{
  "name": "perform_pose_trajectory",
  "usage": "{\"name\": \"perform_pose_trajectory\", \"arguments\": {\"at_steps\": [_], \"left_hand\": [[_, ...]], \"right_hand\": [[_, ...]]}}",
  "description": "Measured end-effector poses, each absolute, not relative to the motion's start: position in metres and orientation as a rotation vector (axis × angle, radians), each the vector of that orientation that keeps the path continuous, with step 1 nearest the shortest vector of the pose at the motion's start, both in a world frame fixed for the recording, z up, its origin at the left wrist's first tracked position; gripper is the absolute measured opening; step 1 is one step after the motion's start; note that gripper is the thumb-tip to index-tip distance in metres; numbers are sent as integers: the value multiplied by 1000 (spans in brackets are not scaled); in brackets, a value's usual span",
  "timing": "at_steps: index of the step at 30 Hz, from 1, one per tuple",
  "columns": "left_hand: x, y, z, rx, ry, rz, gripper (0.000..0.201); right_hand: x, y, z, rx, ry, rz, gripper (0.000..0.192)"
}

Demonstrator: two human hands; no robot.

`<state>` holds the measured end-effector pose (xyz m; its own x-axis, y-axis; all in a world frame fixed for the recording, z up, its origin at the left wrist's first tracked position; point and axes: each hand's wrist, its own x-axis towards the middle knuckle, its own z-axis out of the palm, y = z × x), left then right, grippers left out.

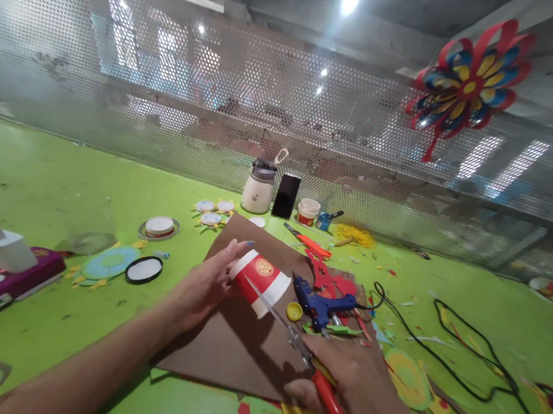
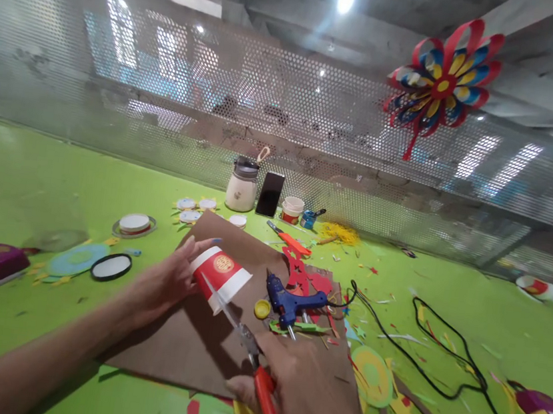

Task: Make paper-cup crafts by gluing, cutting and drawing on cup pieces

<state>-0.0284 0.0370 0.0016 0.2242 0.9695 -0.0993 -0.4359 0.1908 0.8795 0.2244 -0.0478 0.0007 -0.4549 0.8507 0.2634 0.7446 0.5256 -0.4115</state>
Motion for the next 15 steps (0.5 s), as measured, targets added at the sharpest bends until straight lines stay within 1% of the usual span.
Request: {"name": "perform_pose_trajectory", "arguments": {"at_steps": [3,5,7,10,15], "left_hand": [[-30,37,0,931,802,1091,40],[-31,37,0,997,780,1064,36],[-32,37,0,1022,762,1033,35],[-34,38,1,1022,780,987,37],[-33,40,1,1008,816,1022,39]], "right_hand": [[226,-51,11,-1392,-2410,330,26],[228,-53,18,-1451,-2436,365,24],[232,-53,21,-1491,-2472,406,26],[240,-50,21,-1532,-2495,441,34],[251,-43,21,-1629,-2532,578,47]]}}
